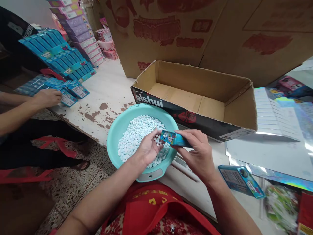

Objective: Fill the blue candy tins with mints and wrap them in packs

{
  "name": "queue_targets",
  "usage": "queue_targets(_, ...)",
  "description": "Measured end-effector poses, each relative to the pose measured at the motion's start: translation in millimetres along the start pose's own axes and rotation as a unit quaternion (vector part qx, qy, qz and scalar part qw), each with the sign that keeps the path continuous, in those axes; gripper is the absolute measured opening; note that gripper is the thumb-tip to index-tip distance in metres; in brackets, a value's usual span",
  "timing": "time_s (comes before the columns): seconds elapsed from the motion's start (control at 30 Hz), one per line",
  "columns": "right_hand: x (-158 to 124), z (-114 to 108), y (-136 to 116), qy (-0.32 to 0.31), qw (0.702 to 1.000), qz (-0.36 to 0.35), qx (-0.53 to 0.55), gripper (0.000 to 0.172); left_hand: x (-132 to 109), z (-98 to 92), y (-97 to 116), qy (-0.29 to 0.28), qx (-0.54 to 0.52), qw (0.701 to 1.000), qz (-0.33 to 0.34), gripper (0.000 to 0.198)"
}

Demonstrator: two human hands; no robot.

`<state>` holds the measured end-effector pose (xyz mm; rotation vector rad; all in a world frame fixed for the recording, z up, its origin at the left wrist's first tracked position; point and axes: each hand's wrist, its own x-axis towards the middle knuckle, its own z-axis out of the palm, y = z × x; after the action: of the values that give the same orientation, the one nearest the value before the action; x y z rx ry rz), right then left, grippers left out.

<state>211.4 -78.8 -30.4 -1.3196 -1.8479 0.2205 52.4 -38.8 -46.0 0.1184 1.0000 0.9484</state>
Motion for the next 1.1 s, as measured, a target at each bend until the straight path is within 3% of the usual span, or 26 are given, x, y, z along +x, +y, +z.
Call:
queue_targets(0.13, -15.6, -8.0, 12.3, 0.068, 0.978, 0.144, 0.131, 0.030, -6.2, -8.6, 14.7, -0.055, 0.110, 0.992, 0.032, 0.017)
queue_targets(0.2, -28.1, -12.1, 23.9, 0.127, 0.950, 0.221, 0.180, 0.035, -11.2, -18.1, 23.9, -0.083, 0.290, 0.947, 0.109, 0.019)
queue_targets(0.23, -34.8, -13.4, 30.6, 0.155, 0.936, 0.250, 0.194, 0.038, -13.0, -23.8, 27.8, -0.087, 0.406, 0.896, 0.161, 0.021)
queue_targets(0.33, -53.4, -11.9, 51.6, 0.202, 0.911, 0.295, 0.204, 0.042, -12.9, -41.0, 33.0, -0.064, 0.672, 0.683, 0.279, 0.032)
queue_targets(0.37, -58.6, -9.4, 58.0, 0.203, 0.907, 0.307, 0.206, 0.043, -11.3, -45.4, 32.4, -0.055, 0.711, 0.634, 0.298, 0.035)
queue_targets(0.43, -66.9, -2.1, 69.1, 0.202, 0.896, 0.330, 0.219, 0.043, -7.5, -50.9, 28.9, -0.049, 0.745, 0.584, 0.319, 0.037)
queue_targets(0.6, -80.0, 15.1, 82.6, 0.218, 0.870, 0.362, 0.255, 0.048, -4.3, -51.7, 21.9, -0.089, 0.770, 0.537, 0.333, 0.036)
queue_targets(0.8, -99.8, 5.3, 85.0, 0.239, 0.892, 0.288, 0.255, 0.059, -4.9, -57.3, 25.2, -0.084, 0.782, 0.536, 0.307, 0.040)
queue_targets(0.97, -114.5, -14.3, 77.1, 0.314, 0.882, 0.286, 0.205, 0.044, -3.4, -57.7, 27.3, -0.085, 0.803, 0.504, 0.305, 0.039)
queue_targets(1.1, -117.5, -23.7, 62.1, 0.307, 0.880, 0.325, 0.160, 0.031, -7.3, -49.9, 27.6, -0.100, 0.793, 0.527, 0.290, 0.041)
